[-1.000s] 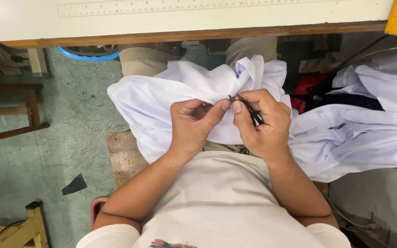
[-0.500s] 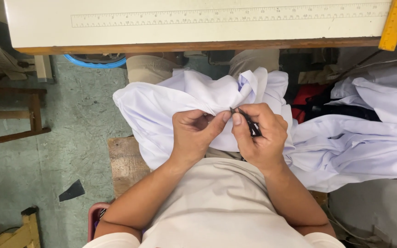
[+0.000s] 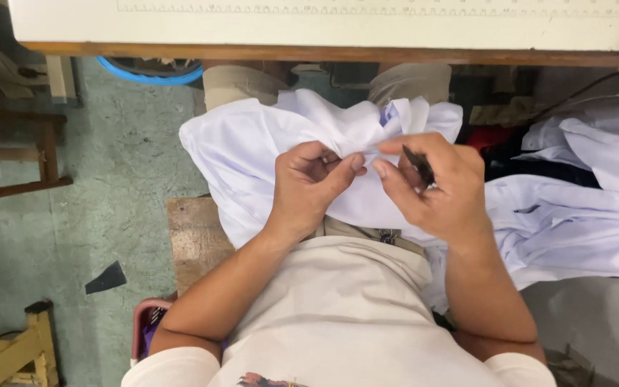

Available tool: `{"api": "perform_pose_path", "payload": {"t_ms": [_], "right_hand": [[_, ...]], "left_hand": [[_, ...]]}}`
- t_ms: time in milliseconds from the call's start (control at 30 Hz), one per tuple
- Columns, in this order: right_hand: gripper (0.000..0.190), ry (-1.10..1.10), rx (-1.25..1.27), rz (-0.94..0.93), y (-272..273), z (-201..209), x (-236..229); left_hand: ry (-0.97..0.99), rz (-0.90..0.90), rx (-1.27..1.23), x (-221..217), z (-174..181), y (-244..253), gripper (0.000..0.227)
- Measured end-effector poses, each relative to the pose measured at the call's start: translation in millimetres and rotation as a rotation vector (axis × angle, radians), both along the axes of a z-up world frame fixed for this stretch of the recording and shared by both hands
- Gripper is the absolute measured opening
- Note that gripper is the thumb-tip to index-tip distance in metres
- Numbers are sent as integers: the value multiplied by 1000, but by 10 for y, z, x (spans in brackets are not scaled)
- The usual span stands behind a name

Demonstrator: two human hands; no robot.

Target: Trimming loose threads from white shirts using thread snips in a factory setting.

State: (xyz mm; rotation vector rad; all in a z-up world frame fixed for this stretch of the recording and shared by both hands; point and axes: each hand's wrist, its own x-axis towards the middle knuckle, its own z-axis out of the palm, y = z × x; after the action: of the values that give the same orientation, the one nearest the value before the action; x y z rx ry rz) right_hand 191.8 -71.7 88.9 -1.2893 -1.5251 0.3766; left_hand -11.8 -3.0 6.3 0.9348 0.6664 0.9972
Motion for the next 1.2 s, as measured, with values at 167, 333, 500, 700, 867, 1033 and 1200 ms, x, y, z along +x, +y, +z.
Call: {"api": "perform_pose_path", "payload": {"t_ms": [167,333,500,700,867,1033,1200], "right_hand": [[10,-436,-61,56,89,266,46],[9,-327,-141,108,147,234,135],[14,83,-122,81,121,103,131],[36,-199,-293,291,270,486,170],[3,-140,-305,413,420,510,246],[4,146,-285,619,239,166,90],[27,-372,-475,502,161,-195,378]], "left_hand": [[170,-84,72,-88,428,0,33],[369,-85,325,-184,638,53,32],[271,-227,209,-224,603,111,37],[208,-242,217,-268,635,112,23],[259,-316,210,-392,649,118,28],[274,-302,113,-406,98,29,31],[59,-401,-115,-528,-131,-82,10]]}}
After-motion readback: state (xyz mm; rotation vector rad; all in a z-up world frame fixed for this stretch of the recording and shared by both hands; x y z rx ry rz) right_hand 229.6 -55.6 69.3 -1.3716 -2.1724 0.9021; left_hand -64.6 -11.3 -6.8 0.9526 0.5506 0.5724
